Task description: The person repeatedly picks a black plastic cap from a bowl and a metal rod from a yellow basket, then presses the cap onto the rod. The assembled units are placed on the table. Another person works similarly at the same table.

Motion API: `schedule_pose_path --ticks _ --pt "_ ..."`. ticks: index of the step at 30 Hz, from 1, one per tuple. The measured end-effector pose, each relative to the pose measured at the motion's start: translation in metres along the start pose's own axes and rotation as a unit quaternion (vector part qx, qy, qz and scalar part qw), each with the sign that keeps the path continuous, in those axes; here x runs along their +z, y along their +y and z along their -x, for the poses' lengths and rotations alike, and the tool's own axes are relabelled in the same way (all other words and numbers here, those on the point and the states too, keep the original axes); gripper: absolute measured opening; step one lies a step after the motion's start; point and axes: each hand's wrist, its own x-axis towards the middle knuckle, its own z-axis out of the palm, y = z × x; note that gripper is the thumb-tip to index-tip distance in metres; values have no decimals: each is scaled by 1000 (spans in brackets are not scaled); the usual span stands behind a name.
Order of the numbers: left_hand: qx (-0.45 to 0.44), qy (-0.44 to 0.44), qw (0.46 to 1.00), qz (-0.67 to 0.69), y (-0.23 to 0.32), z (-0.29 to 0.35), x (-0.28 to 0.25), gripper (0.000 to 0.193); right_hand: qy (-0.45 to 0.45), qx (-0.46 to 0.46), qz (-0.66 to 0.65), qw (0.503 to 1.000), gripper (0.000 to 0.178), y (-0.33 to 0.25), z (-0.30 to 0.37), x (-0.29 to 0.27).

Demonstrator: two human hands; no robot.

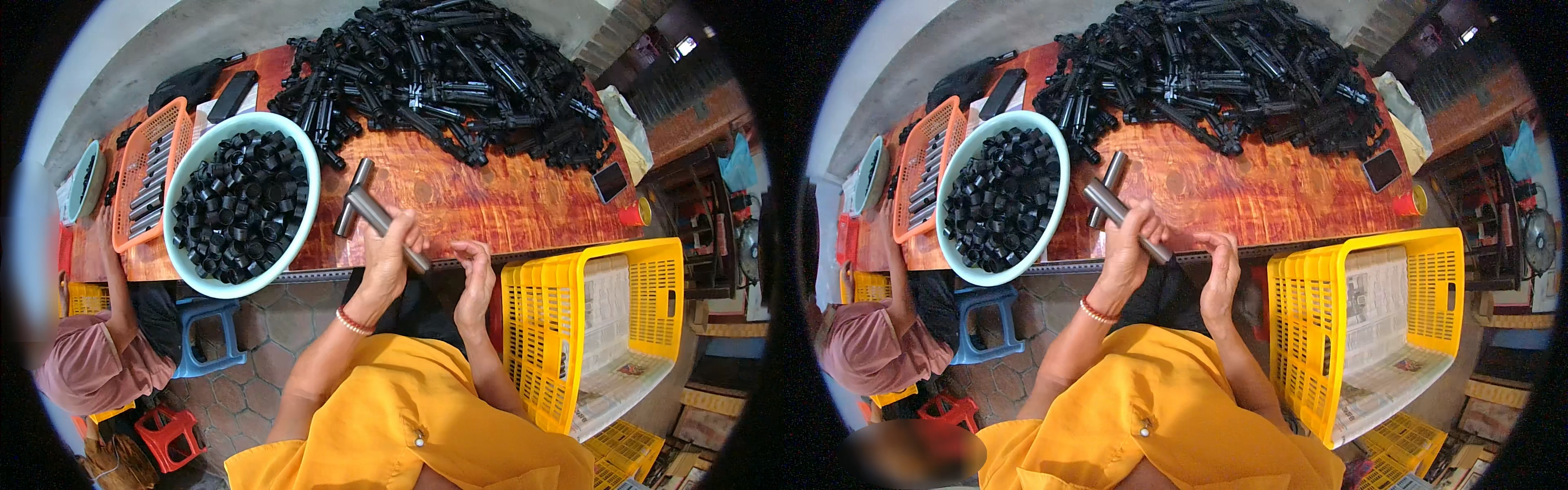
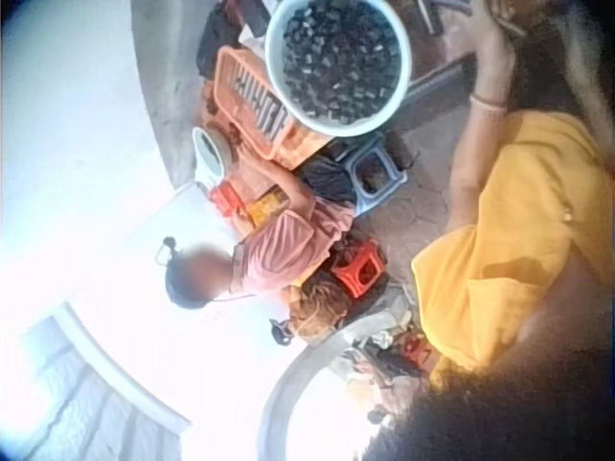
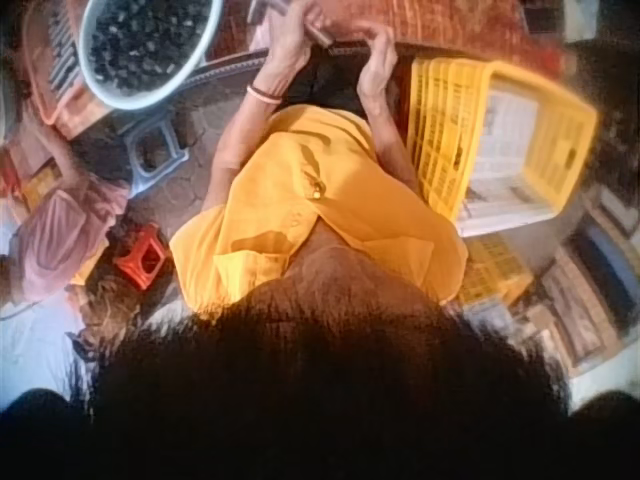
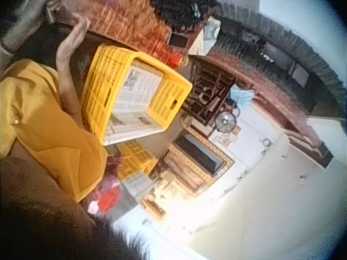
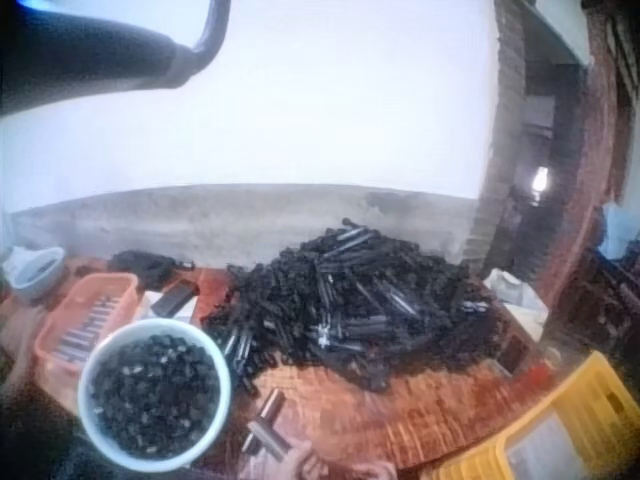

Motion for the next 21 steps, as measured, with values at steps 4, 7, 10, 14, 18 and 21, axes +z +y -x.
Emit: schedule_pose_path --ticks 4,7,10,14,18,21 --pt "142 -14 952 -270 10 -31 -2 24 -9 -2 20 1000 38 3 -1 -10" --pt "225 -55 938 -260 16 -43 9 28 11 -10 18 1000 38 5 -4 -15" --pt "300 -50 880 -365 0 -59 3 25 20 -5 23 1000 39 12 -6 -20" --pt "224 -78 874 -424 -27 -71 -28 15 5 15 -10 1000 42 6 -6 -16" --pt "208 -86 870 -440 -26 -70 -27 17 6 -12 -2 1000 42 -8 -12 -9" --pt "218 -88 878 -417 -35 -74 -28 17 -39 -112 48 992 32 -46 -18 17"
